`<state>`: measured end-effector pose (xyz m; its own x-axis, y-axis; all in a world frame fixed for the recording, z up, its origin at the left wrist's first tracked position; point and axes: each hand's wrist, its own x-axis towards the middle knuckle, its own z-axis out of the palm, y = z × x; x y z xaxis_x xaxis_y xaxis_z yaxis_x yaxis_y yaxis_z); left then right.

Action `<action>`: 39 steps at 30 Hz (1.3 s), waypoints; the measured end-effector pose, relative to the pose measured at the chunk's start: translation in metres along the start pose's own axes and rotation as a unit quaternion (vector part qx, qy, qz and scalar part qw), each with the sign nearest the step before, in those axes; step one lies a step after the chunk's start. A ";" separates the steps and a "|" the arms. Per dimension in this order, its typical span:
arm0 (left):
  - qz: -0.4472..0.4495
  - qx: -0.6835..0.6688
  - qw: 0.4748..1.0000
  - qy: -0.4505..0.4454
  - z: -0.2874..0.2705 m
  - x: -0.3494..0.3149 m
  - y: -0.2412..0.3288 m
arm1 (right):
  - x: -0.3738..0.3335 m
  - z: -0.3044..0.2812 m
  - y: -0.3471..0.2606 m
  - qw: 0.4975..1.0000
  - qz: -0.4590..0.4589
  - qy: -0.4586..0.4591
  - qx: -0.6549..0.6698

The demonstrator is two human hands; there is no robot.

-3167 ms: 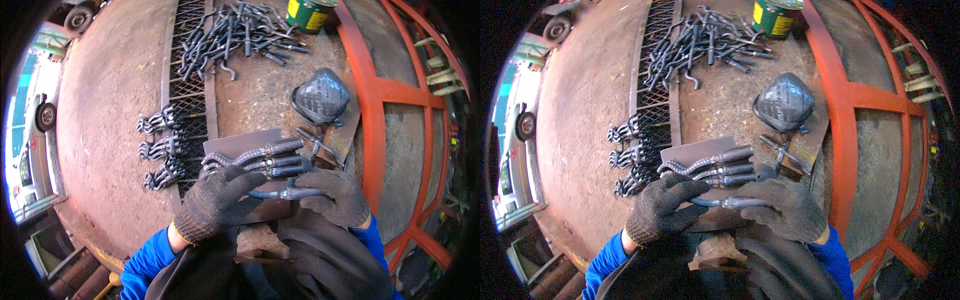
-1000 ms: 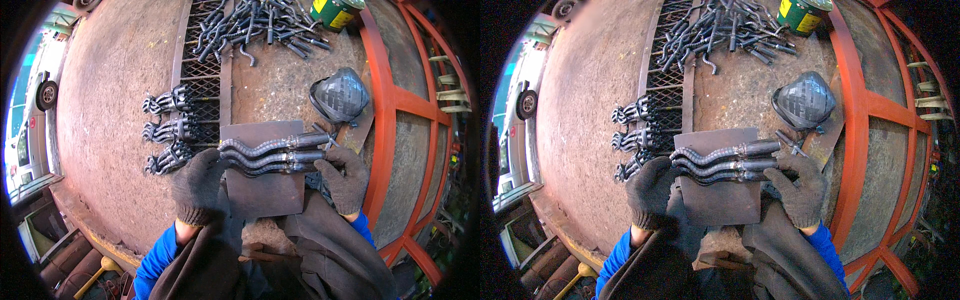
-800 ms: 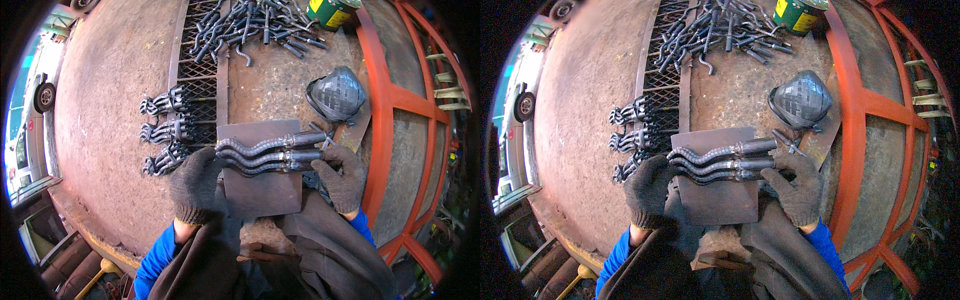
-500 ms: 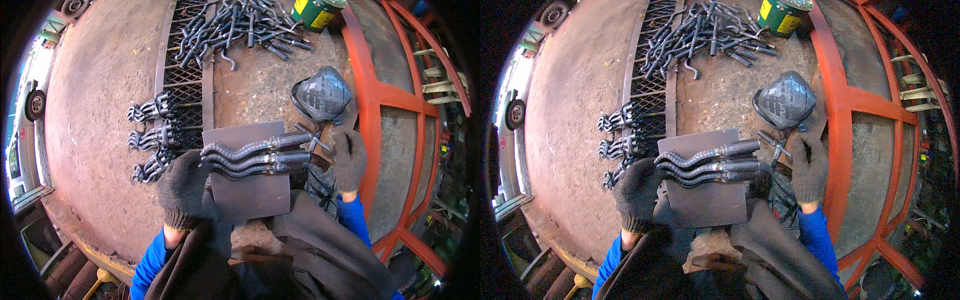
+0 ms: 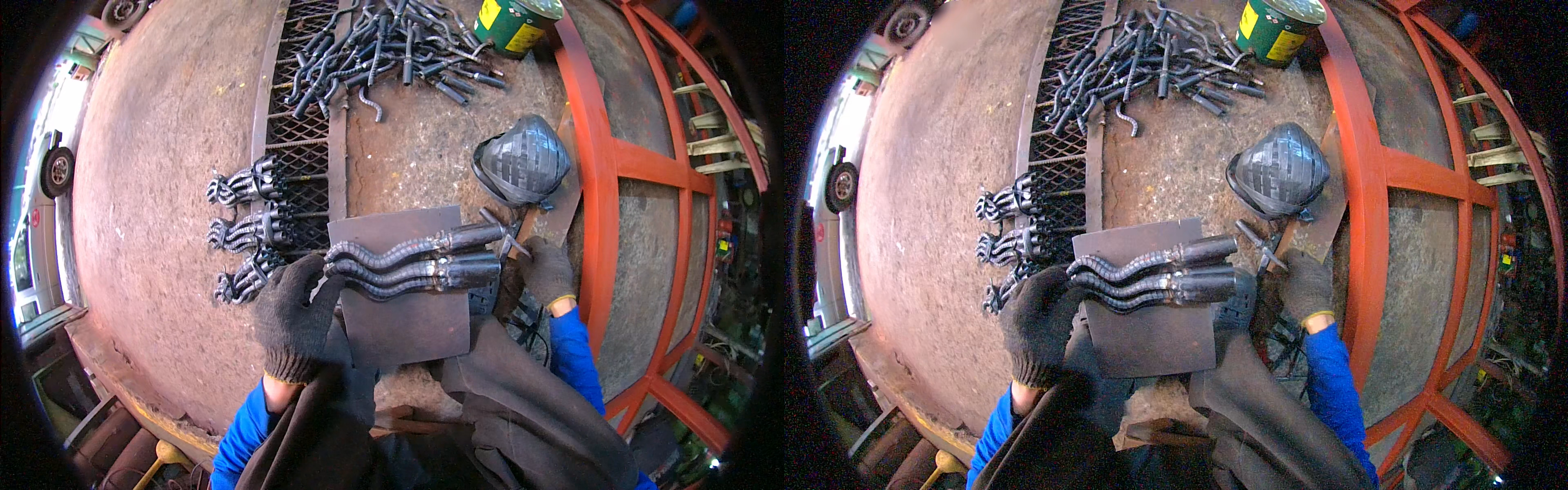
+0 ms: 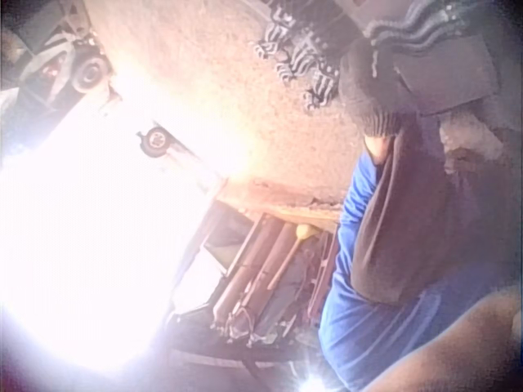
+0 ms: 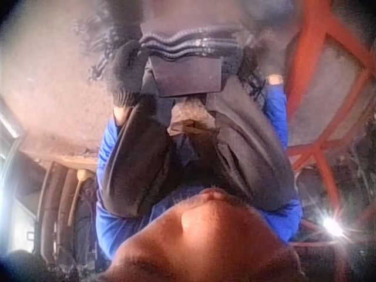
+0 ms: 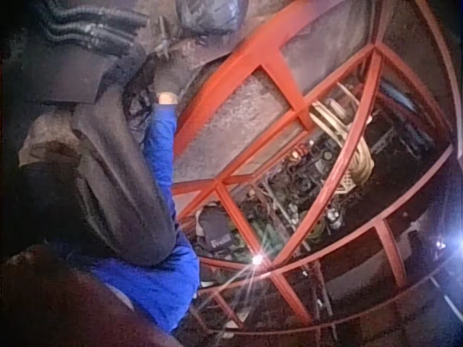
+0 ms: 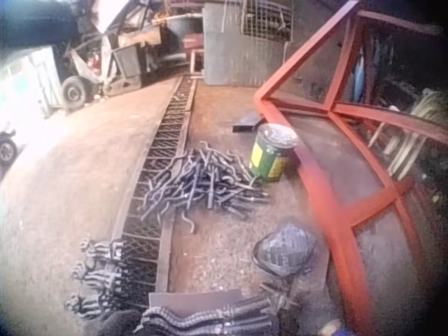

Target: The person sits on the floor and bundles several curved metal rods together using a black strap. They wrap the strap around the rods, pull it tight, and secure it to hold the bundle in place.

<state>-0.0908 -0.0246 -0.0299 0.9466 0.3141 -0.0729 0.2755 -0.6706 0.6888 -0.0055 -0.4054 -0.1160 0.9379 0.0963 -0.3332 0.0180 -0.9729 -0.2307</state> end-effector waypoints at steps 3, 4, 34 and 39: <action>0.015 -0.003 1.000 -0.011 -0.001 0.002 0.000 | -0.011 -0.018 -0.007 0.997 -0.002 -0.026 0.077; 0.025 -0.002 1.000 -0.016 -0.001 0.002 -0.001 | -0.012 -0.024 -0.010 0.994 0.000 -0.036 0.102; -0.118 -0.123 0.980 -0.101 -0.009 0.003 -0.013 | -0.042 -0.043 -0.079 0.922 -0.027 -0.019 0.385; -0.148 -0.143 0.975 -0.089 -0.007 0.002 -0.013 | -0.042 -0.051 -0.090 0.917 -0.035 0.014 0.396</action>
<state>-0.0938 -0.0108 -0.0341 0.8541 0.3257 -0.4054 0.5068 -0.3461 0.7896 -0.0286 -0.3327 -0.0349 0.9528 0.1363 -0.2714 -0.1687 -0.5054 -0.8462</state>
